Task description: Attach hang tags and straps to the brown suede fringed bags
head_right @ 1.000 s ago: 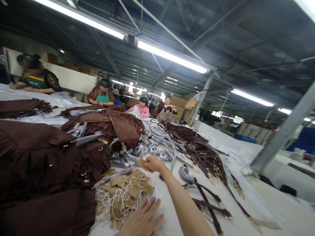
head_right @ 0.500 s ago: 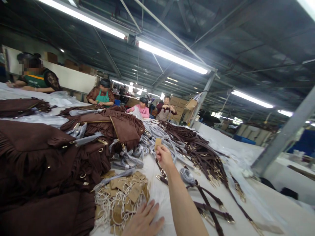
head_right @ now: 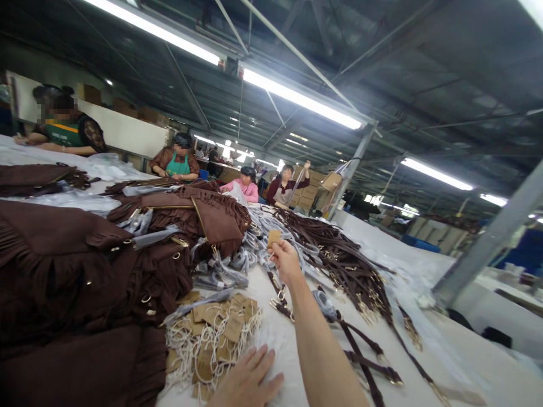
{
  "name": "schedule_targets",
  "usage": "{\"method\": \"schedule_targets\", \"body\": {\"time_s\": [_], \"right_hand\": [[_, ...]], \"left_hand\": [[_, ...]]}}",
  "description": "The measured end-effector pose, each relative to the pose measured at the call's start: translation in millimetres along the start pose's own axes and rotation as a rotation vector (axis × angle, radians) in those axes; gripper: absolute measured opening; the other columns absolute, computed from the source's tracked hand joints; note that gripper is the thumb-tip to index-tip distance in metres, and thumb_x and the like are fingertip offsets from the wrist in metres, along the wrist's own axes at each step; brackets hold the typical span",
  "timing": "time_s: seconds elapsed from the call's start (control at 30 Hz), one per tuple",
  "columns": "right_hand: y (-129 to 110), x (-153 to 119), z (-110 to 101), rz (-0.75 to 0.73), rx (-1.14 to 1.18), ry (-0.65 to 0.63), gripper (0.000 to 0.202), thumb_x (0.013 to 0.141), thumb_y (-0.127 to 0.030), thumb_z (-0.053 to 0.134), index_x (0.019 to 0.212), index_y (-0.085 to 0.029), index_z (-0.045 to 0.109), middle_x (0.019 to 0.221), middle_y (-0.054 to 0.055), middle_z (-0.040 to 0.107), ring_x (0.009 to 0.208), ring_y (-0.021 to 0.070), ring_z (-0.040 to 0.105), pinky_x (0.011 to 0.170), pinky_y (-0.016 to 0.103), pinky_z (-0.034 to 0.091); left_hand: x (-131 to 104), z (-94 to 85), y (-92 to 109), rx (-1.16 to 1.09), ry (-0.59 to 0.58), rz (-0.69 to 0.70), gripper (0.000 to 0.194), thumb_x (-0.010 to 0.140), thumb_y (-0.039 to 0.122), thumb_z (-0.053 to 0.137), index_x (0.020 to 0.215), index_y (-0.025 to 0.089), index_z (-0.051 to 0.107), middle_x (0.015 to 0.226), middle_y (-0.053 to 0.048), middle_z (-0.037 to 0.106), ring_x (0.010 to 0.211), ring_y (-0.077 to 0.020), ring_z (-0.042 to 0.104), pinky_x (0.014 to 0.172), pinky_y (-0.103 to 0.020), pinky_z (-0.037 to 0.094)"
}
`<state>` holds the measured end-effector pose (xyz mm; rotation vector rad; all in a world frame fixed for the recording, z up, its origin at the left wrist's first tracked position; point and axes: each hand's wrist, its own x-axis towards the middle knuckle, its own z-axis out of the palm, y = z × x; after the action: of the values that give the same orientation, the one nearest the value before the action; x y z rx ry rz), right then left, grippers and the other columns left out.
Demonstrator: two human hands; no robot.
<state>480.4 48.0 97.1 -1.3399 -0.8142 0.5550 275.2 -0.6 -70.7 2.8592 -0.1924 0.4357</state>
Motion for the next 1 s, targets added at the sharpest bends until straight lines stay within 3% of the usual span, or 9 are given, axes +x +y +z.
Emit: {"method": "schedule_targets", "body": {"time_s": [0.17, 0.3, 0.57, 0.7, 0.77, 0.83, 0.9, 0.93, 1.0], "right_hand": [[-27, -19, 23, -0.026, 0.068, -0.077, 0.017, 0.088, -0.031, 0.070, 0.091, -0.015, 0.063, 0.077, -0.003, 0.064, 0.057, 0.0088, 0.058, 0.050, 0.020, 0.048], [-32, -58, 54, -0.017, 0.093, -0.193, 0.032, 0.067, -0.037, 0.086, 0.080, -0.018, 0.065, 0.061, -0.004, 0.062, 0.047, 0.0072, 0.052, 0.040, 0.016, 0.038], [-43, -109, 98, 0.026, 0.150, -0.293, 0.032, 0.065, -0.039, 0.086, 0.078, -0.019, 0.065, 0.061, -0.003, 0.063, 0.044, 0.0059, 0.046, 0.037, 0.015, 0.033], [-46, -123, 111, 0.058, 0.174, -0.309, 0.036, 0.062, -0.042, 0.088, 0.079, -0.019, 0.066, 0.055, -0.004, 0.060, 0.043, 0.0053, 0.044, 0.037, 0.014, 0.033], [-47, -131, 115, 0.077, 0.190, -0.309, 0.039, 0.060, -0.042, 0.089, 0.081, -0.018, 0.067, 0.055, -0.005, 0.060, 0.042, 0.0046, 0.044, 0.037, 0.013, 0.032], [-47, -141, 119, 0.103, 0.206, -0.315, 0.039, 0.060, -0.042, 0.090, 0.081, -0.018, 0.067, 0.054, -0.005, 0.060, 0.041, 0.0038, 0.043, 0.036, 0.012, 0.032], [-47, -152, 126, 0.134, 0.223, -0.328, 0.037, 0.063, -0.041, 0.089, 0.081, -0.018, 0.066, 0.053, -0.005, 0.059, 0.039, 0.0033, 0.042, 0.036, 0.012, 0.031], [-47, -158, 131, 0.151, 0.235, -0.341, 0.035, 0.064, -0.040, 0.088, 0.080, -0.018, 0.066, 0.053, -0.005, 0.060, 0.039, 0.0031, 0.043, 0.036, 0.012, 0.031], [-48, -168, 143, 0.177, 0.274, -0.373, 0.034, 0.065, -0.038, 0.088, 0.080, -0.018, 0.065, 0.052, -0.006, 0.060, 0.038, 0.0027, 0.043, 0.036, 0.011, 0.031]], "left_hand": [[8, 2.9, -4, 0.023, 0.018, -0.019, 0.043, 0.099, 0.045, 0.046, 0.139, 0.029, 0.049, 0.147, -0.015, 0.049, 0.132, -0.0389, 0.050, 0.102, -0.061, 0.043], [13, -21.5, 0, -0.124, 0.082, -0.123, 0.038, 0.094, 0.046, 0.056, 0.127, 0.027, 0.060, 0.143, -0.013, 0.055, 0.129, -0.0420, 0.051, 0.101, -0.066, 0.042], [-1, -83.3, 24, -0.286, 0.302, -0.386, 0.027, 0.096, 0.014, 0.042, 0.105, 0.020, 0.067, 0.097, -0.005, 0.075, 0.090, -0.0180, 0.069, 0.080, -0.027, 0.052], [-20, -95.3, 34, -0.238, 0.225, -0.168, 0.014, 0.087, 0.023, 0.056, 0.080, 0.023, 0.067, 0.072, 0.000, 0.073, 0.065, -0.0166, 0.066, 0.057, -0.022, 0.045], [-38, -107.1, 41, -0.214, 0.330, -0.033, 0.018, 0.086, 0.022, 0.052, 0.073, 0.022, 0.064, 0.064, -0.001, 0.068, 0.061, -0.0163, 0.062, 0.056, -0.023, 0.043], [-62, -126.5, 47, -0.290, 0.618, -0.055, 0.020, 0.088, 0.021, 0.045, 0.083, 0.020, 0.064, 0.072, -0.004, 0.068, 0.066, -0.0171, 0.061, 0.061, -0.026, 0.044], [-87, -150.5, 49, -0.489, 0.846, -0.300, 0.023, 0.087, 0.018, 0.047, 0.106, 0.019, 0.060, 0.098, -0.010, 0.067, 0.075, -0.0175, 0.059, 0.066, -0.028, 0.046], [-98, -162.3, 48, -0.625, 0.903, -0.432, 0.034, 0.084, 0.016, 0.050, 0.117, 0.020, 0.056, 0.105, -0.009, 0.066, 0.073, -0.0155, 0.057, 0.064, -0.027, 0.045], [-118, -181.3, 42, -1.000, 0.752, -0.537, 0.053, 0.077, 0.020, 0.061, 0.129, 0.021, 0.049, 0.110, -0.007, 0.064, 0.066, -0.0114, 0.055, 0.057, -0.023, 0.043]]}}
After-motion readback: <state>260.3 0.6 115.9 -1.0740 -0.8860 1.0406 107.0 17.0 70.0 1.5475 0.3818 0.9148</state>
